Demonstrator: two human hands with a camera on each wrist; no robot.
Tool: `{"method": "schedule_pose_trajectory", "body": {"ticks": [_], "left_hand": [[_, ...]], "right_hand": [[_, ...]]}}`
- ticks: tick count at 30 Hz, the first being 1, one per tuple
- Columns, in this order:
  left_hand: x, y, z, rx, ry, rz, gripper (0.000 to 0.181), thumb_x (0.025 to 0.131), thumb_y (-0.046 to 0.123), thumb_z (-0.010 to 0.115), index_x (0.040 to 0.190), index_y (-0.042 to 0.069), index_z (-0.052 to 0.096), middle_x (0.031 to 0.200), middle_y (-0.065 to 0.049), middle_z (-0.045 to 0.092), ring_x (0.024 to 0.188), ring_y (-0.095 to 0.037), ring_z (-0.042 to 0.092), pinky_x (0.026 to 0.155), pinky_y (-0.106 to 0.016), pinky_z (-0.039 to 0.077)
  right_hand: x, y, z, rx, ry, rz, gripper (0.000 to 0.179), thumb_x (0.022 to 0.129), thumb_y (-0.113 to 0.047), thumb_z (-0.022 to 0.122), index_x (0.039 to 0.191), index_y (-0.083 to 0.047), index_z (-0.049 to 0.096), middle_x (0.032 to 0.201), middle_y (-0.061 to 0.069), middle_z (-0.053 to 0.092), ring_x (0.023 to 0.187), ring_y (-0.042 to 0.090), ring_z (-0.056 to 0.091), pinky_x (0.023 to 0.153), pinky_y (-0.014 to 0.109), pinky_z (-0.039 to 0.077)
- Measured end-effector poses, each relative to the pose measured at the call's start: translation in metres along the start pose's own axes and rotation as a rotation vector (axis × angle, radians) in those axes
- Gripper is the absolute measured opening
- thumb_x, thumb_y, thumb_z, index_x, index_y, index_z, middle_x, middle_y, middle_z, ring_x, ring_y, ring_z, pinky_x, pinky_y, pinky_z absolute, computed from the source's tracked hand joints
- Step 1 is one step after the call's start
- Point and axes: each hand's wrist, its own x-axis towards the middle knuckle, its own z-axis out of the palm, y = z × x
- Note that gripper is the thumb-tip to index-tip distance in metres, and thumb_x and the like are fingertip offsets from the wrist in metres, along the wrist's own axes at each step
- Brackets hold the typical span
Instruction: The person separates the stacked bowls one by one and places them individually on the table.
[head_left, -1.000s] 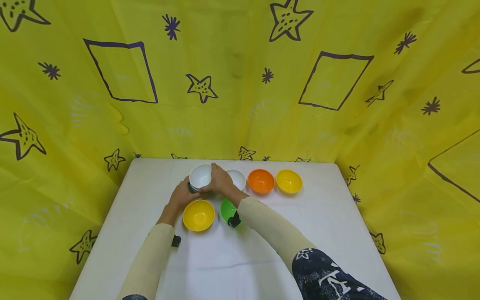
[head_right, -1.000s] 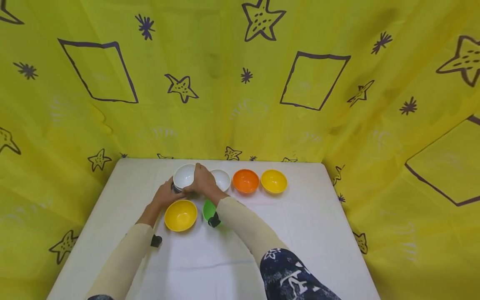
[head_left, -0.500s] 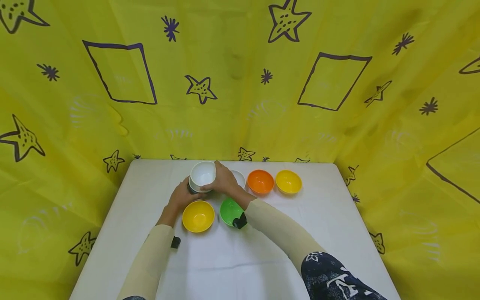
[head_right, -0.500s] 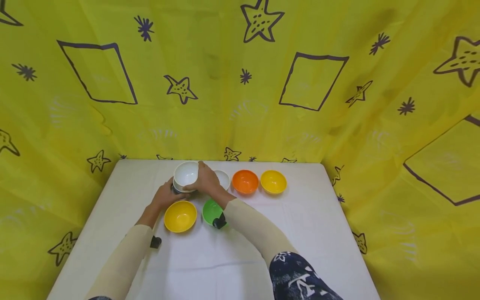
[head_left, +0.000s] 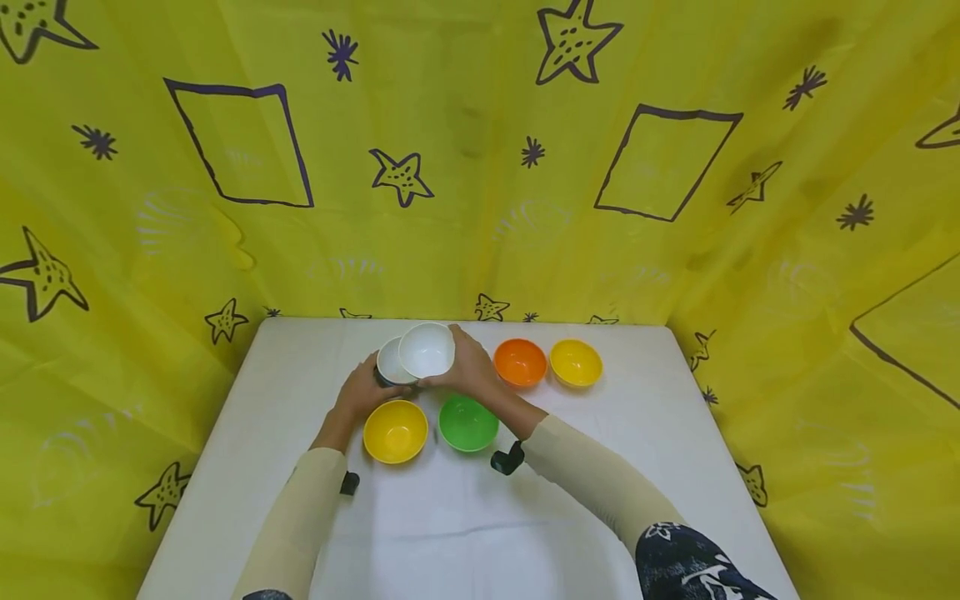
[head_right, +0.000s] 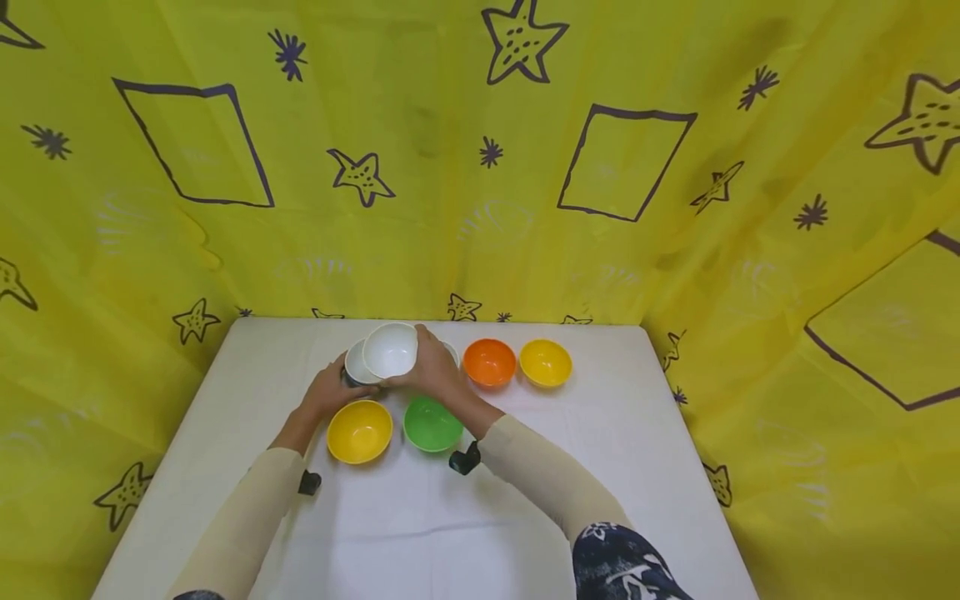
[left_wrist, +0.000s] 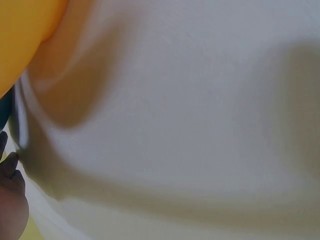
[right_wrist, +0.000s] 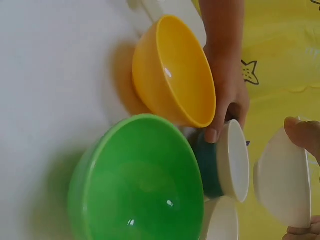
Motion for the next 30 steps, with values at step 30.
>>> {"method": "schedule_pose_trajectory", "body": {"ticks": [30], "left_hand": [[-0.004, 0.003, -0.001, 0.018, -0.004, -0.014, 0.111, 0.083, 0.049, 0.089, 0.162, -0.001, 0.029, 0.157, -0.028, 0.045, 0.143, -0.048, 0.043, 0.119, -0.064, 0.033]], "right_hand": [[-0.133, 0.079, -0.045, 0.105, 0.256, 0.208, 0.109, 0.065, -0.025, 0.102, 0.153, 0.001, 0.044, 0.141, 0.021, 0.060, 0.124, 0.041, 0.059, 0.102, 0.061, 0.052]]}}
